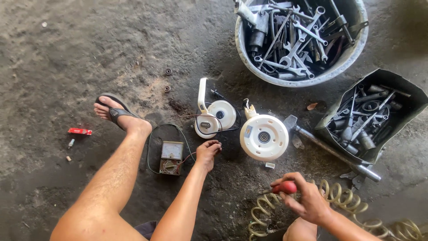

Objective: The person sits on the workshop floor repairing a white plastic appliance motor unit. They handle wires and connectors, reposition the motor housing, open its base cover, and use a screwdriver to work on the internal components.

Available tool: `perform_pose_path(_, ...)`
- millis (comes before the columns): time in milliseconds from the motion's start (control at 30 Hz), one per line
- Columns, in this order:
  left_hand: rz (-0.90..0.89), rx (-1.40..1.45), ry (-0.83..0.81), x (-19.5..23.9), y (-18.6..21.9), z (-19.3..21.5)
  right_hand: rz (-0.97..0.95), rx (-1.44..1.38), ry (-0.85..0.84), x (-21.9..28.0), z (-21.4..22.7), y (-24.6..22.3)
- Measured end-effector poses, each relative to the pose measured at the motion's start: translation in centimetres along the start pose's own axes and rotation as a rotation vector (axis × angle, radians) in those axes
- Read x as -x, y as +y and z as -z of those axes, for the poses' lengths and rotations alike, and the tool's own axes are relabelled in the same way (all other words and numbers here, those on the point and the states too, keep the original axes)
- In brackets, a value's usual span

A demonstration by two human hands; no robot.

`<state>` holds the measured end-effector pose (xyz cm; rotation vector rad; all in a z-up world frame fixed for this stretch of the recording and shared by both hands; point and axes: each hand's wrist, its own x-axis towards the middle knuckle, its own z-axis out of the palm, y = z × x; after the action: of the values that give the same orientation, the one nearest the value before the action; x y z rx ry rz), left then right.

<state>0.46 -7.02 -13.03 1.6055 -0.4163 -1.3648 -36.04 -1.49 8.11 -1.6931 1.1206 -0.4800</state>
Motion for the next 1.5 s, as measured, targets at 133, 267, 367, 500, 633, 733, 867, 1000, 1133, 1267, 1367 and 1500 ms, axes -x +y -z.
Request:
perform_pose_path(133, 0.263, 0.521, -0.262, 4.2, 6.0, -0.9, 0.047, -0.221, 0.119, 0.2, 1.4, -1.4)
perform_pose_path(267, 0.287, 0.822, -0.635, 10.3, 13.3, -3.3, 0.021, -0.469, 0.333, -0.6, 4.5, -5.5)
perform_pose_path(367, 0.281, 0.858, -0.793, 13.9, 17.3, -4.8, 0.015, -0.656, 0.51, -2.0, 7.1, -9.5)
perform_pose_path(500, 0.288, 0.665, -0.849, 17.1, 20.9, -5.8, -0.003, -1.143, 0.65, -3.4, 8.3, -11.8)
perform_pose_path(633, 0.306, 0.412, -0.81, 18.3, 23.5, -6.4, -0.25, -1.125, 0.653, -4.3, 7.6, -9.5)
perform_pose_path(733, 0.335, 0.212, -0.778, 18.2, 23.5, -7.4, -0.393, -1.127, 0.662, -4.1, 8.1, -10.1)
perform_pose_path(867, 0.33, 0.067, -0.763, 18.1, 23.1, -10.0, -0.278, -0.979, 0.65, -3.5, 9.5, -11.9)
perform_pose_path(1000, 0.204, -0.064, -0.758, 18.1, 23.1, -11.6, -0.05, -0.727, 0.652, -2.3, 9.6, -12.5)
perform_pose_path(1133, -0.014, -0.321, -0.75, 18.5, 24.1, -11.9, 0.097, -0.632, 0.622, -2.3, 8.7, -11.5)
perform_pose_path(1267, -0.445, -0.824, -0.7, 19.9, 24.8, -12.7, 0.202, -0.572, 0.555, -2.4, 7.4, -10.7)
perform_pose_path(1367, -0.753, -0.958, -0.698, 19.6, 23.7, -12.6, 0.254, -0.534, 0.51, -2.3, 6.7, -10.6)
perform_pose_path(1500, -1.038, -1.179, -0.712, 20.5, 24.4, -12.9, 0.333, -0.442, 0.462, -2.0, 6.0, -10.3)
